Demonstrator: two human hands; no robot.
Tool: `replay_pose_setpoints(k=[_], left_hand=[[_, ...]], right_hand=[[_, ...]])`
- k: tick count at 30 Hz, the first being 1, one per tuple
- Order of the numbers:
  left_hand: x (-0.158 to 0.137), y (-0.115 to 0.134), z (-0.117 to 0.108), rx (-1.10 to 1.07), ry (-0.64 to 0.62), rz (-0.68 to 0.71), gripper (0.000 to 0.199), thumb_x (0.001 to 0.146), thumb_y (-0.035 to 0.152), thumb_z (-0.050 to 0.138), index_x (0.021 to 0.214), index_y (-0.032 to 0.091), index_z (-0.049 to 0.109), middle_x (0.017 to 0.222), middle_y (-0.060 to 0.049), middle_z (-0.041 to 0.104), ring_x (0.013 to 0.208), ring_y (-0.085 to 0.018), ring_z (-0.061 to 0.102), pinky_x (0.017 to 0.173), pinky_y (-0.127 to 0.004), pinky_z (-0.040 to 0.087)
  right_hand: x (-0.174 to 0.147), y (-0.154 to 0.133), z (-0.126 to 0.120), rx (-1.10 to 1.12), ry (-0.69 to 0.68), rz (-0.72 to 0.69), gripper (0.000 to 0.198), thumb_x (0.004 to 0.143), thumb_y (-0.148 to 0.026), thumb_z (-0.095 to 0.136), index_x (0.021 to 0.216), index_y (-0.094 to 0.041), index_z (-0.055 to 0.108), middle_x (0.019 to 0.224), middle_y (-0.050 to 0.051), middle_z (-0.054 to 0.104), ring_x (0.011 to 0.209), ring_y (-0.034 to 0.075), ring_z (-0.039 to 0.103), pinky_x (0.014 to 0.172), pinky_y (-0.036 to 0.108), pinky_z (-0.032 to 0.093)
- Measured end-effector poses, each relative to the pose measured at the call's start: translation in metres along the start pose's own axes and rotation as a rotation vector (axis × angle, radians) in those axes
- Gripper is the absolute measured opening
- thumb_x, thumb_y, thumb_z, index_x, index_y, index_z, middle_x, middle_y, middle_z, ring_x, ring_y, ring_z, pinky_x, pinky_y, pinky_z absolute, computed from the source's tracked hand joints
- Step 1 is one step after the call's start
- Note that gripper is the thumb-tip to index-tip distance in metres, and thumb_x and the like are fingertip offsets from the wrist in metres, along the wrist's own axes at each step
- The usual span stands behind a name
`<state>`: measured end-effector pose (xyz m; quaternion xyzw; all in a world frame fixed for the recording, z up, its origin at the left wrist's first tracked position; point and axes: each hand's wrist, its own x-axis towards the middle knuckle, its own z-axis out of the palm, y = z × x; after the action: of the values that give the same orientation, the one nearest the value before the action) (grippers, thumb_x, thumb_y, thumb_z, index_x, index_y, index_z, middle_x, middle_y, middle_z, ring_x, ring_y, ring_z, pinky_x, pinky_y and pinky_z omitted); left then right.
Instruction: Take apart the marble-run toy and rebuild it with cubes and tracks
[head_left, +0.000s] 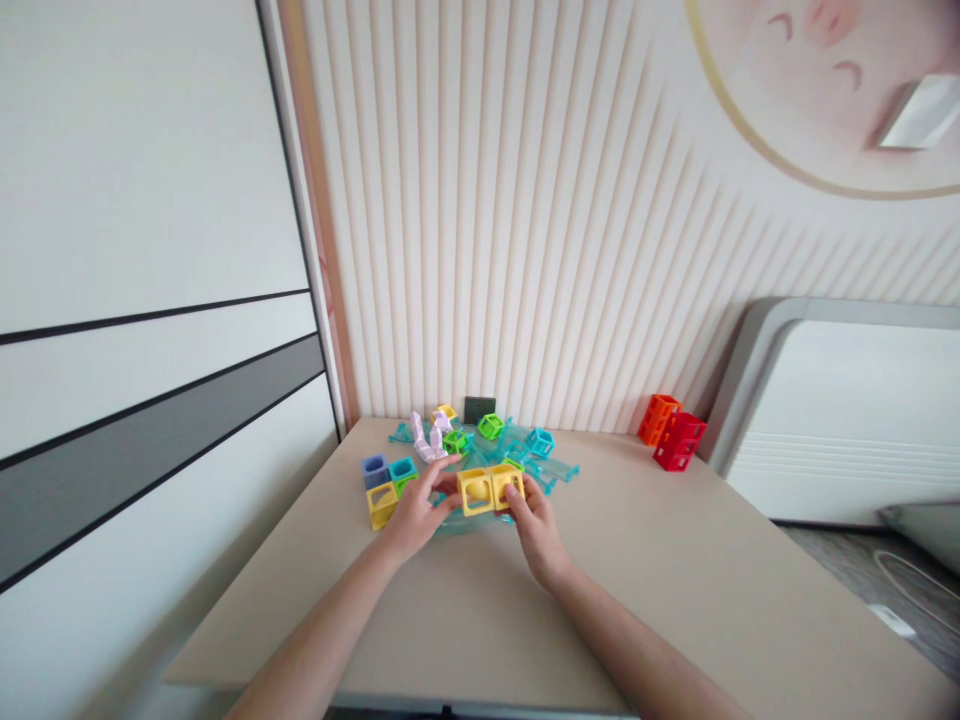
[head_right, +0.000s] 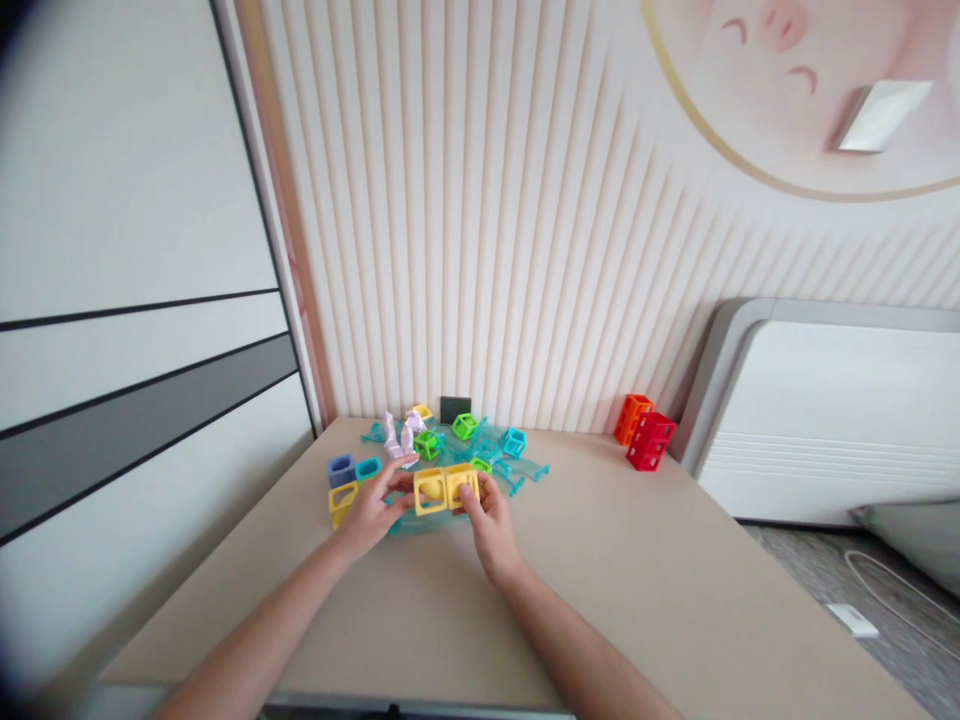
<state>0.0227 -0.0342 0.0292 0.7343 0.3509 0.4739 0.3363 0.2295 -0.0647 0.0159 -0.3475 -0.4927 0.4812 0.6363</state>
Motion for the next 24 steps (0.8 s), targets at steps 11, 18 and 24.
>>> replay_pose_setpoints(k=[11,18,24], left_hand=[[-0.011,0.004,0.032,-0.221,0.036,0.026,0.094,0.081,0.040,0.078,0.155,0.027,0.022,0.144,-0.013,0.052,0.128,-0.029,0.057,0.105,-0.043,0.050],[-0.013,0.011,0.033,-0.273,0.028,-0.055,0.073,0.073,0.041,0.084,0.132,0.025,0.044,0.113,-0.004,0.065,0.102,-0.022,0.067,0.090,-0.034,0.055],[-0.013,0.017,0.027,-0.158,0.000,0.012,0.056,0.071,0.040,0.085,0.112,0.023,0.050,0.104,-0.002,0.065,0.095,-0.021,0.067,0.084,-0.033,0.055]], right_hand=[[-0.010,0.006,0.005,0.020,-0.140,-0.166,0.041,0.084,-0.037,0.078,0.115,-0.030,0.051,0.110,0.002,0.066,0.102,0.020,0.063,0.092,0.035,0.051],[-0.010,0.009,-0.012,-0.323,-0.143,-0.309,0.044,0.084,-0.039,0.076,0.119,-0.028,0.053,0.112,0.004,0.061,0.108,0.022,0.058,0.099,0.037,0.047],[-0.013,0.003,-0.018,-0.419,-0.214,-0.354,0.044,0.087,-0.040,0.073,0.122,-0.027,0.051,0.115,0.007,0.061,0.110,0.025,0.059,0.099,0.039,0.048]])
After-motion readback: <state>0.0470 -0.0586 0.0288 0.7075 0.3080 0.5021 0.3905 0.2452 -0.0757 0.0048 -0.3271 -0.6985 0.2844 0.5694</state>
